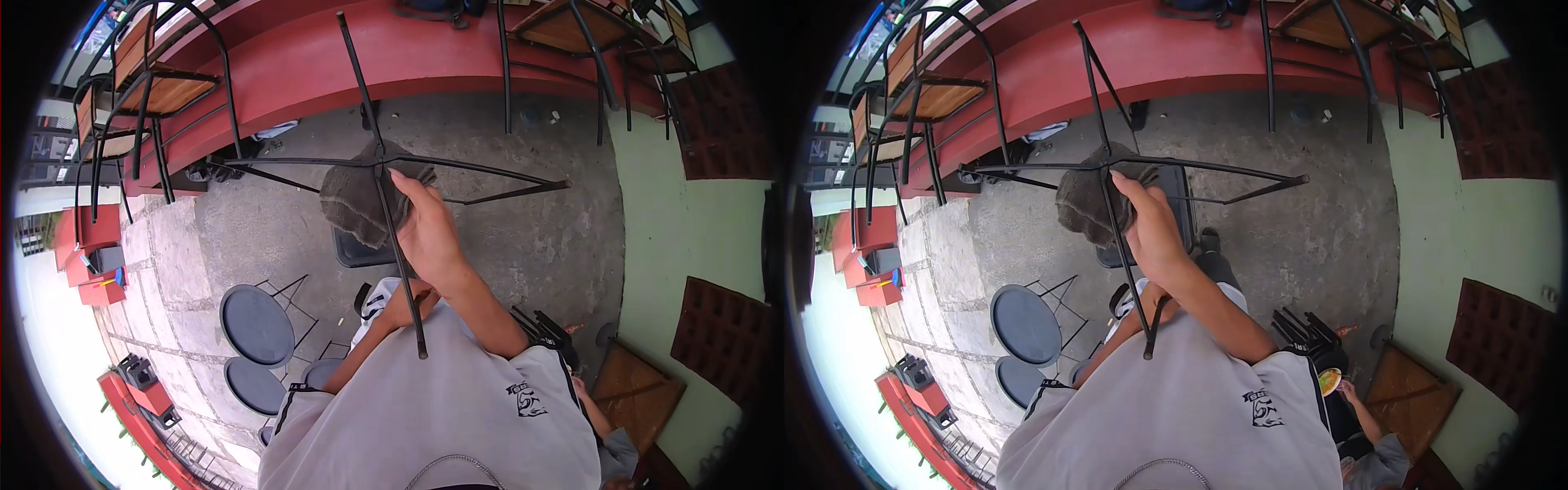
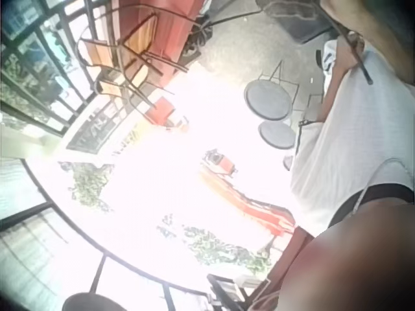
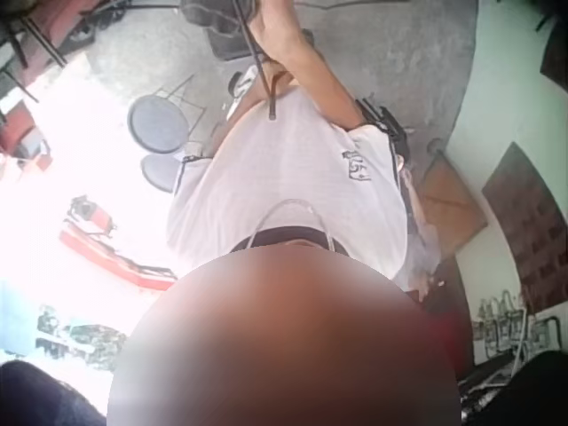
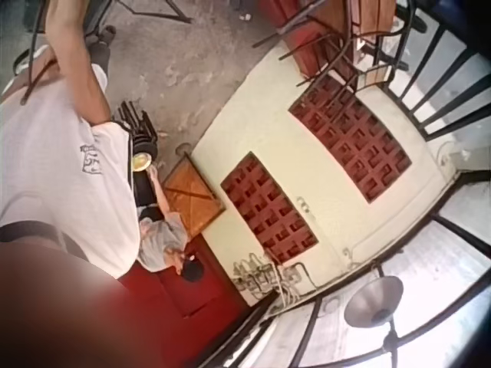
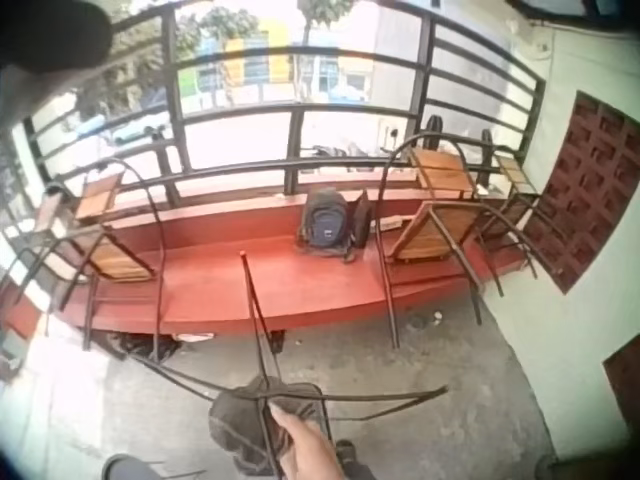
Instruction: Assembling a metal chair or table frame by connecting various metal bars together.
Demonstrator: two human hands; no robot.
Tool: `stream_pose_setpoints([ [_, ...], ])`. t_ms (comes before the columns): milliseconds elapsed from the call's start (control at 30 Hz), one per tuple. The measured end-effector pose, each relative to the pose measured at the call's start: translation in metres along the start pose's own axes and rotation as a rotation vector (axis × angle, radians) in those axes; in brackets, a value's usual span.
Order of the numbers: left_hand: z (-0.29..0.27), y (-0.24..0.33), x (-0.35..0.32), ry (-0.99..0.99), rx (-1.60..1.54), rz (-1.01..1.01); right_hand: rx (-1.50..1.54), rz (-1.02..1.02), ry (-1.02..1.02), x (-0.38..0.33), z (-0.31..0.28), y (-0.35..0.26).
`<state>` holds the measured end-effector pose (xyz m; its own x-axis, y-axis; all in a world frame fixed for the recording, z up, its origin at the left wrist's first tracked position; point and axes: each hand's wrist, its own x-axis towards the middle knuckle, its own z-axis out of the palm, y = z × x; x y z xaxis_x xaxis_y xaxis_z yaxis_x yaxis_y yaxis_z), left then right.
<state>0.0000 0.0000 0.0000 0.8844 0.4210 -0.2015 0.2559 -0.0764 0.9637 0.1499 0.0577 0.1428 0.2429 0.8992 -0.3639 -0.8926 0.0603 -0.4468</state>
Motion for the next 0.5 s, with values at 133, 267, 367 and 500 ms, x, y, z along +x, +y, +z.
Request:
stream_pose_setpoints([
  [133, 0.014, 0.020, 0.005, 0.215, -0.208, 0.009, 0.065, 0.174, -0.009, -0.029, -0.015, -0.014],
  [267, 0.019, 0.034, 0.004, 0.346, -0.262, -0.027, 0.005, 0.301, -0.061, -0.060, -0.034, -0.026],
  [367, 0.023, 0.040, 0.000, 0.433, -0.284, -0.069, -0.216, 0.426, -0.015, -0.087, -0.044, -0.034],
  [500, 0.035, 0.049, 0.002, 0.524, -0.306, -0.119, -0.440, 0.460, -0.196, -0.104, -0.050, -0.048],
])
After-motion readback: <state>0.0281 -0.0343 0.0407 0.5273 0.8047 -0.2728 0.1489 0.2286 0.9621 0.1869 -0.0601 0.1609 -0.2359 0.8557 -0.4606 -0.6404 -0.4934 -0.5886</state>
